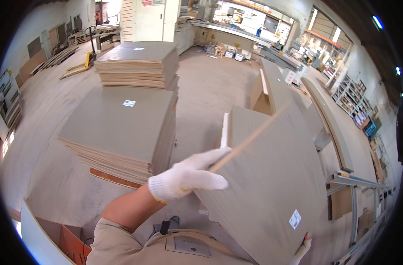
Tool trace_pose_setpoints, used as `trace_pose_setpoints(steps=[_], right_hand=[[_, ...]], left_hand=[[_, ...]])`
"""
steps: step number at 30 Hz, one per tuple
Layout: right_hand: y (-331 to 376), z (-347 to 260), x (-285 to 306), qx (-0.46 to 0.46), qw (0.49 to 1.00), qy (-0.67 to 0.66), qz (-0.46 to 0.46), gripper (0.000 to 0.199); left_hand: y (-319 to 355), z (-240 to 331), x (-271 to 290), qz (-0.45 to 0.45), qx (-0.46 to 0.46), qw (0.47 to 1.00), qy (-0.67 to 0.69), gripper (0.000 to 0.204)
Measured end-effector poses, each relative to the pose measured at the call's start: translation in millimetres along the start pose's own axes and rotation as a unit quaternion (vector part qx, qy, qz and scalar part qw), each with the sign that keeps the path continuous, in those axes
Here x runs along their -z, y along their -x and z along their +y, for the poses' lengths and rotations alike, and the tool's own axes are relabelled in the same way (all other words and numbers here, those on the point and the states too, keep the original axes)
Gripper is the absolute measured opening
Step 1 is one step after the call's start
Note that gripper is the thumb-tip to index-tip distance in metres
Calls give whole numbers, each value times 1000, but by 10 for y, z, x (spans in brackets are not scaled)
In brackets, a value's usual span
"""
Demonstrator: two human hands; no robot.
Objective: The person repeatedly picks up flat cardboard sheets from a workbench and stacks them onto a growing pile on the floor. The person handles the sheets one at a time, aligning them before placing them down.
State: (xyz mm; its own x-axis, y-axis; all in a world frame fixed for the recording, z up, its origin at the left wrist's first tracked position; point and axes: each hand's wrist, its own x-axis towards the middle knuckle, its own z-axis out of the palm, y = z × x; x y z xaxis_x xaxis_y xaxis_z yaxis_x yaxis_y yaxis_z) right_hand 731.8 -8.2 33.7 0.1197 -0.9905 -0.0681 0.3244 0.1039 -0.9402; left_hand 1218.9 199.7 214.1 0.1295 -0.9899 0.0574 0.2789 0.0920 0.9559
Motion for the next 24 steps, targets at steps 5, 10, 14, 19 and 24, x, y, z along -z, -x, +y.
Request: trace_pose_setpoints(steps=[5, 10, 14, 19, 24], right_hand=[[-394, -99, -1285, -19, 991, -36, -130, 53], [-612, -241, -2677, -152, 942, -134, -266, 57], [-698, -266, -3784, -175, 917, -79, -351, 59], [-861, -190, -5304, -128, 921, 4, -368, 49], [-915, 96, -6807, -61, 935, -26, -348, 36]], left_hand=[[672, 321, 690, 185, -57, 980, 54, 81], [1455, 187, 1088, 370, -168, 903, 142, 47], [1811, 302, 1577, 502, -288, 815, 33, 33], [1962, 1068, 2435, 463, -316, 820, 113, 22], [1793, 1932, 3565, 493, -222, 834, 107, 29]])
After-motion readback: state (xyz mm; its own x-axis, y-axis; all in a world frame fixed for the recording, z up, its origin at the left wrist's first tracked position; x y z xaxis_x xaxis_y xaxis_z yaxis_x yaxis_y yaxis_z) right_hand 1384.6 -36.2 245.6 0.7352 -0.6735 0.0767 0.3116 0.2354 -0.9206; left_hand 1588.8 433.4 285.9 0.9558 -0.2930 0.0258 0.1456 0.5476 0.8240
